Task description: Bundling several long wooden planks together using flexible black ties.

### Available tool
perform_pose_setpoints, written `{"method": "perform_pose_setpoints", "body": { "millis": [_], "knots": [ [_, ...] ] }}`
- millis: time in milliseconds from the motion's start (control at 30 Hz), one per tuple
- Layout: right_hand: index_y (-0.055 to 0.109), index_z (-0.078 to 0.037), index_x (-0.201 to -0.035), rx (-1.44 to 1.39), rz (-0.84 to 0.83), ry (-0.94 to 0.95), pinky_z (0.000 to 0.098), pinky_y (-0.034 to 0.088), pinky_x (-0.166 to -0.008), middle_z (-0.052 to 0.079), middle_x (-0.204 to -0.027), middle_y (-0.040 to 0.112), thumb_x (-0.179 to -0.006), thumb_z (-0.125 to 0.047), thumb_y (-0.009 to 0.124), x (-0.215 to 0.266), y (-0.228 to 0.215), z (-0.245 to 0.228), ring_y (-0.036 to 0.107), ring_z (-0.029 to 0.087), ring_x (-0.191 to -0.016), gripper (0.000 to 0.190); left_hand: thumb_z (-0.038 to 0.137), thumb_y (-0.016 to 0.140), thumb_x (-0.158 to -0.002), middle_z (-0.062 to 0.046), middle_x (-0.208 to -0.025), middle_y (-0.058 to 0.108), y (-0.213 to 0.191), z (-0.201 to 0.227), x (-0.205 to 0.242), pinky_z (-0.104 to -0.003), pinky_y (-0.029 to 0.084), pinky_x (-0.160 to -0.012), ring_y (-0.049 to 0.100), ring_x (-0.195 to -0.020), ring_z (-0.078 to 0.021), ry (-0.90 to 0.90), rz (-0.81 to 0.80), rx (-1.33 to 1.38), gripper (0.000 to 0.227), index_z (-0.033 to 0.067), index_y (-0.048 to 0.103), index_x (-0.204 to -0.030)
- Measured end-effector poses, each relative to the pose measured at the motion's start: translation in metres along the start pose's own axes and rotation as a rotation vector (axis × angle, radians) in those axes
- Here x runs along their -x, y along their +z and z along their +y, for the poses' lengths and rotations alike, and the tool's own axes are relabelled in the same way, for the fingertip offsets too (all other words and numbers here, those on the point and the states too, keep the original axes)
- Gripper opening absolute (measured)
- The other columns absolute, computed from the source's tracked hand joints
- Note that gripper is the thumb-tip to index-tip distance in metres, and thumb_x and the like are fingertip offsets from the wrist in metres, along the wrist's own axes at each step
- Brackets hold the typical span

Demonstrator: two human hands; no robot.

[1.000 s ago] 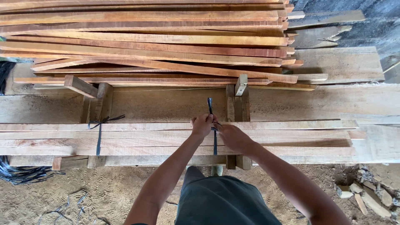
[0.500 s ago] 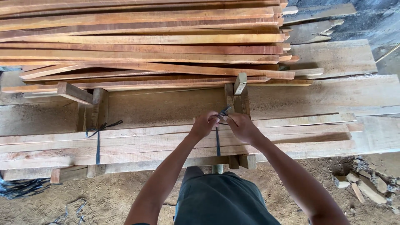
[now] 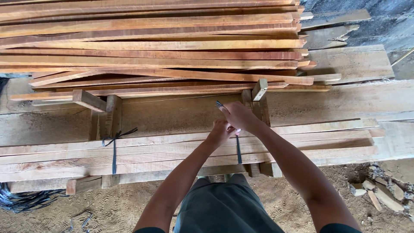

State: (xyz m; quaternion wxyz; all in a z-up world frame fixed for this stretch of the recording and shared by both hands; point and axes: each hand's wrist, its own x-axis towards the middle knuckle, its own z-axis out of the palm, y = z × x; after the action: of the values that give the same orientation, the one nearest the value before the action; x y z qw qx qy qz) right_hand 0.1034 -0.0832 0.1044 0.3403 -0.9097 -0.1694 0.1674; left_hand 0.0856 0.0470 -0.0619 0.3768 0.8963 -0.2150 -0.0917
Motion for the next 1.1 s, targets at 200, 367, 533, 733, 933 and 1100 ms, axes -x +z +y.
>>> {"method": "perform_pose_setpoints", "body": {
  "millis": [200, 367, 533, 733, 933, 1100],
  "knots": [
    [0.040, -0.001, -0.157, -0.114, 0.063, 0.144, 0.0644, 0.042, -0.105, 0.020, -0.110, 0.076, -0.109, -0.061, 0.036, -0.010, 0.003, 0.005, 0.067, 0.044, -0.117, 0.076, 0.024, 0.063, -0.099, -0.010, -0.106, 0.077, -0.016, 0.014, 0.005, -0.057, 0.043, -0.101, 0.073, -0.104, -0.0366, 0.069, -0.008, 0.079, 0.018, 0.0133, 0.070, -0.111],
    [0.035, -0.015, -0.142, -0.061, -0.060, 0.263, 0.0653, 0.047, -0.101, 0.032, -0.122, 0.067, -0.100, -0.055, 0.048, 0.017, 0.022, 0.045, 0.064, 0.055, -0.116, 0.060, 0.033, 0.064, -0.096, 0.003, -0.093, 0.076, 0.010, -0.008, -0.002, -0.049, 0.041, -0.100, 0.071, -0.101, -0.0267, -0.037, -0.062, -0.058, 0.011, 0.0253, 0.068, -0.102],
    [0.034, -0.017, -0.122, 0.081, -0.038, -0.004, 0.0612, 0.055, -0.078, 0.025, -0.095, 0.071, -0.092, -0.038, 0.058, 0.033, 0.049, 0.094, 0.072, 0.050, -0.090, 0.044, 0.031, 0.066, -0.093, 0.002, -0.091, 0.078, 0.015, -0.008, -0.008, -0.046, 0.044, -0.096, 0.075, -0.098, -0.0278, -0.141, -0.047, -0.074, 0.009, 0.0245, 0.069, -0.097],
    [0.043, -0.007, -0.116, 0.204, 0.214, -0.371, 0.0453, 0.059, -0.058, 0.014, -0.078, 0.063, -0.090, -0.017, 0.066, 0.038, 0.060, 0.120, 0.071, 0.035, -0.067, 0.036, 0.042, 0.064, -0.092, -0.005, -0.095, 0.078, 0.020, -0.013, -0.012, -0.049, 0.045, -0.103, 0.073, -0.106, -0.0339, -0.256, -0.064, -0.045, 0.022, 0.0226, 0.070, -0.101],
    [0.056, -0.007, -0.109, 0.364, 0.354, -0.554, 0.0357, 0.059, -0.067, 0.009, -0.081, 0.057, -0.090, -0.020, 0.071, 0.039, 0.068, 0.140, 0.068, 0.027, -0.071, 0.028, 0.055, 0.065, -0.092, -0.005, -0.092, 0.077, 0.022, -0.011, -0.008, -0.049, 0.042, -0.107, 0.072, -0.107, -0.0336, -0.302, 0.004, -0.020, 0.032, 0.0246, 0.072, -0.100],
    [0.059, -0.004, -0.119, 0.315, 0.316, -0.520, 0.0380, 0.058, -0.071, 0.011, -0.089, 0.058, -0.100, -0.014, 0.062, 0.052, 0.052, 0.119, 0.067, 0.027, -0.078, 0.022, 0.069, 0.067, -0.088, -0.005, -0.099, 0.079, 0.027, -0.020, -0.007, -0.044, 0.030, -0.122, 0.069, -0.116, -0.0309, -0.398, -0.020, 0.068, 0.047, 0.0259, 0.073, -0.106]
  ]
}}
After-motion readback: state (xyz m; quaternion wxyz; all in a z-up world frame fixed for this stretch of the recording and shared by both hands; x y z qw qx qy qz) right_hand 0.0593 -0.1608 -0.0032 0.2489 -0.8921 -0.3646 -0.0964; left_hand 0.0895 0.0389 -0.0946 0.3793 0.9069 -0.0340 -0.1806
